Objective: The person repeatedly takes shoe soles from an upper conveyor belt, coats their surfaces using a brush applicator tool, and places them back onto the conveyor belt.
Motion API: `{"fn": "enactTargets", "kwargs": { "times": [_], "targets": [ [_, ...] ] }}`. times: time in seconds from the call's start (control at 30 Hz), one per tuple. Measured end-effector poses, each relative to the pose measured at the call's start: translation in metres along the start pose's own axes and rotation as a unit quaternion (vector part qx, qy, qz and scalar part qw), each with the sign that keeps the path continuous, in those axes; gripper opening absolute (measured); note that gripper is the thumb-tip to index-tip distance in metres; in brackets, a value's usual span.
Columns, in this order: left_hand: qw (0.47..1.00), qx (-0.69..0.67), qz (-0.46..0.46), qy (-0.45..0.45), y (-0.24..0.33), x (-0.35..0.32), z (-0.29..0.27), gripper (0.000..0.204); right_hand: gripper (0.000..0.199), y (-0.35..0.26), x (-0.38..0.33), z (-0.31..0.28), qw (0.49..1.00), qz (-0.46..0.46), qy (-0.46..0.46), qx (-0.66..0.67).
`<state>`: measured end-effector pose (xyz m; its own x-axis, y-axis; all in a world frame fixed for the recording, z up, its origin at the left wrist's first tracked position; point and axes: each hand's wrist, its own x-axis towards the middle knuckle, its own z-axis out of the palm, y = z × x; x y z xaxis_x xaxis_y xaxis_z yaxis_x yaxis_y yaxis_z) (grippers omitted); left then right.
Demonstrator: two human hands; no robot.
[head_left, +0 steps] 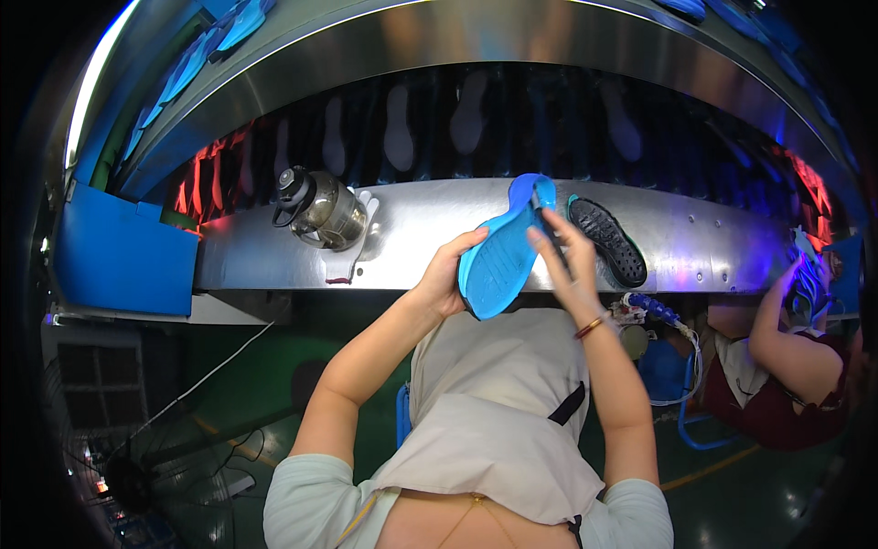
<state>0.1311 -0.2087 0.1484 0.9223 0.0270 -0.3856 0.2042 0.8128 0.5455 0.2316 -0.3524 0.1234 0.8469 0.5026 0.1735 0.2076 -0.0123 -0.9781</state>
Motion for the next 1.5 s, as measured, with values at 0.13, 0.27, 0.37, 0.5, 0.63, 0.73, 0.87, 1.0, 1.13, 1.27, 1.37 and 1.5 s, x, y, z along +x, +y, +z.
{"fn": "enactTargets", "kwargs": {
  "times": [0.13, 0.27, 0.37, 0.5, 0.63, 0.73, 0.87, 1.0, 1.13, 1.27, 1.37, 1.5],
  "targets": [
    [1.000, -0.020, -0.005, -0.015, 0.001, 0.000, -0.002, 0.048, 0.045, -0.008, -0.029, 0.025, 0.974, -0.124, 0.038, -0.185],
    [0.999, -0.043, -0.014, -0.026, 0.004, -0.002, -0.009, 0.048, 0.045, -0.014, -0.037, 0.026, 0.971, -0.130, 0.015, -0.199],
    [1.000, -0.010, 0.025, -0.009, 0.006, -0.004, -0.014, 0.051, 0.041, -0.024, -0.042, 0.015, 0.985, -0.100, -0.043, -0.133],
    [0.998, -0.044, -0.017, -0.043, 0.018, -0.011, -0.036, 0.055, 0.032, -0.043, -0.039, -0.019, 0.979, 0.013, -0.196, 0.047],
    [0.991, -0.098, -0.014, -0.094, 0.025, -0.030, -0.025, 0.055, 0.036, -0.035, -0.030, -0.046, 0.902, 0.092, -0.125, 0.402],
    [0.996, -0.057, 0.028, -0.060, 0.035, -0.034, -0.029, 0.055, 0.037, -0.038, -0.029, -0.066, 0.857, 0.071, -0.027, 0.510],
    [0.982, 0.076, 0.164, -0.046, 0.067, -0.058, -0.022, 0.054, 0.038, -0.040, -0.026, -0.082, 0.873, 0.050, 0.028, 0.484],
    [0.935, 0.125, 0.308, -0.120, 0.109, -0.085, 0.012, 0.057, 0.037, -0.041, -0.022, -0.092, 0.881, 0.057, 0.047, 0.468],
    [0.917, -0.004, 0.324, -0.234, 0.164, -0.063, 0.067, 0.062, 0.037, -0.033, -0.011, -0.103, 0.940, -0.002, 0.056, 0.336],
    [0.820, -0.161, 0.432, -0.340, 0.267, 0.008, 0.067, 0.071, 0.042, -0.048, 0.020, -0.099, 0.983, -0.012, 0.098, 0.153],
    [0.820, -0.298, 0.468, -0.138, 0.294, 0.043, 0.071, 0.076, 0.043, -0.056, 0.045, -0.104, 0.993, -0.034, 0.095, 0.058],
    [0.854, -0.148, 0.498, 0.006, 0.291, 0.056, 0.078, 0.077, 0.059, -0.062, 0.077, -0.108, 0.905, -0.245, 0.103, -0.332]
  ]
}}
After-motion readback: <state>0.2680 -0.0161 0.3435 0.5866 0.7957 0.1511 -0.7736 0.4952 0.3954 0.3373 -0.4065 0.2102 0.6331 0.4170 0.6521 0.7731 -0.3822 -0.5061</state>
